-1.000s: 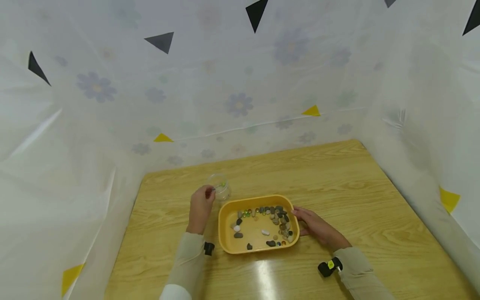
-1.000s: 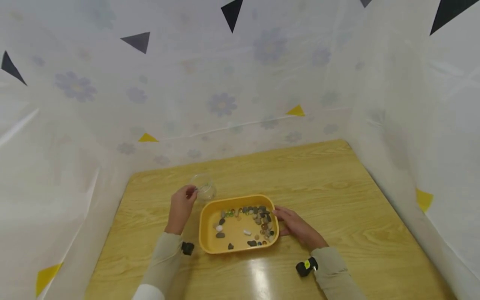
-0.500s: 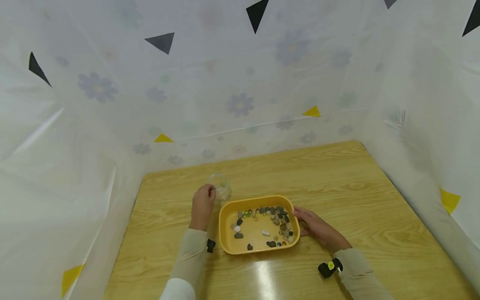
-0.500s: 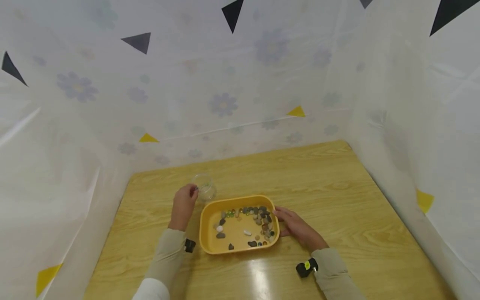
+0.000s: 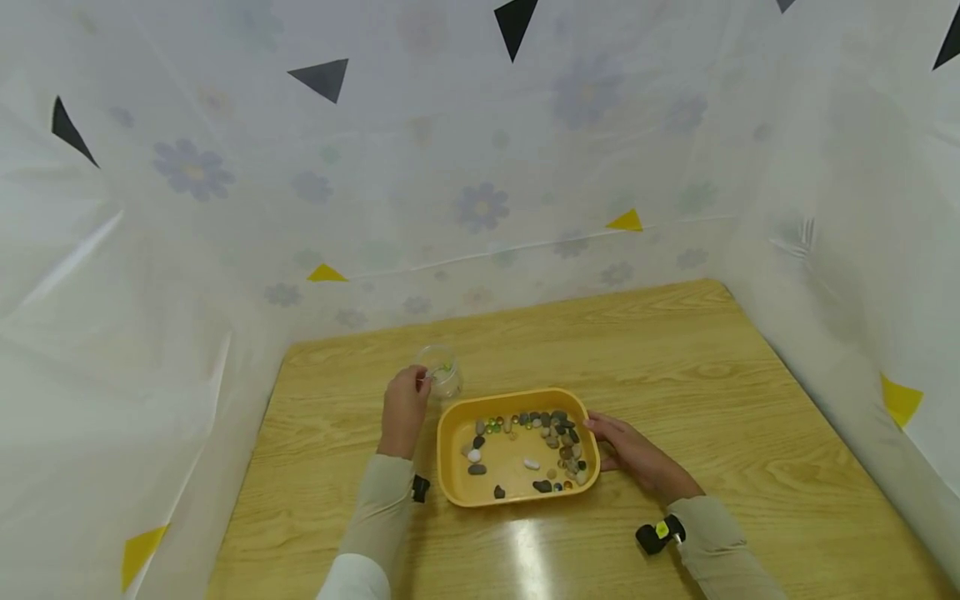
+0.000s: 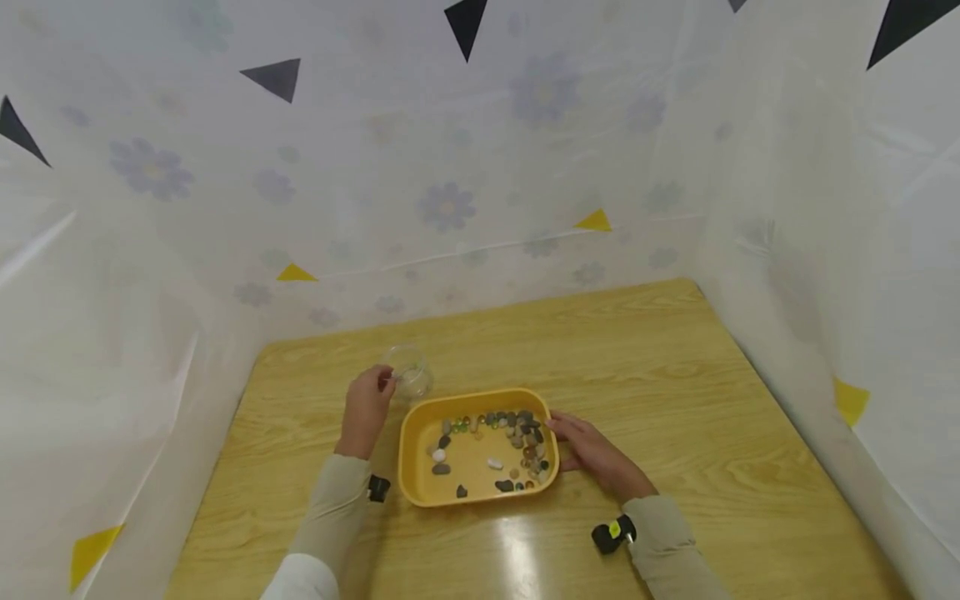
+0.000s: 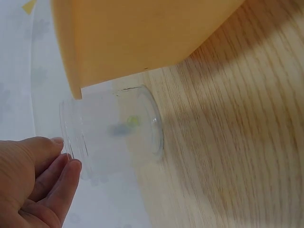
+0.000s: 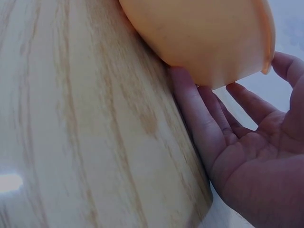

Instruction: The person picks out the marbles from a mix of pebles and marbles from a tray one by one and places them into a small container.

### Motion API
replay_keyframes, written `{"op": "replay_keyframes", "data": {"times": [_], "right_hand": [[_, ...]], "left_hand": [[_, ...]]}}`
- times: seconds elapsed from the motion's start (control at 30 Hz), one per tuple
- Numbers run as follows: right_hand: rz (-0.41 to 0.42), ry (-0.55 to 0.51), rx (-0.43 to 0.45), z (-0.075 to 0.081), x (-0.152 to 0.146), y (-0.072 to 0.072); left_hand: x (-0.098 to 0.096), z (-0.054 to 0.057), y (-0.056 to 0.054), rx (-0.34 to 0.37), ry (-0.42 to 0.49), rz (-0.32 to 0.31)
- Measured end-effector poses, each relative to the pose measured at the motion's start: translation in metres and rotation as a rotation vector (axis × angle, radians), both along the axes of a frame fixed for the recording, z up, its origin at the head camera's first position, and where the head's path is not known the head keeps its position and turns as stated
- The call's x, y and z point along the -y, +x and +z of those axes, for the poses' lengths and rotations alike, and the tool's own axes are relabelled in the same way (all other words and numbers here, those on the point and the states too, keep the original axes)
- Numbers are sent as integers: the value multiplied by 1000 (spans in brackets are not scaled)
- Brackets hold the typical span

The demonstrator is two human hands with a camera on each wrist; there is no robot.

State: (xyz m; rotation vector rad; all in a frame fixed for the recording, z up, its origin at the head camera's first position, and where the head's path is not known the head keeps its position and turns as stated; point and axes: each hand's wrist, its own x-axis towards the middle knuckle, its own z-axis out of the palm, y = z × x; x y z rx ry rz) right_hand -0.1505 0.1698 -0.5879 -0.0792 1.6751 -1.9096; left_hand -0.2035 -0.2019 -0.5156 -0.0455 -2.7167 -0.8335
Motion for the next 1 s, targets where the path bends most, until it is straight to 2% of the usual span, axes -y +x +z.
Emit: {"op": "replay_keyframes", "data": {"times": [0.2, 0.63, 1.0], "right_hand": [[8, -8, 2, -1, 0, 0], [-14, 3, 15, -4, 0, -1], [-24, 11, 22, -2, 1, -1]], "left_hand": [[0, 1, 2, 11, 22, -5], [-6, 7, 4, -31, 10, -30], [-17, 21, 11, -69, 27, -60]]}}
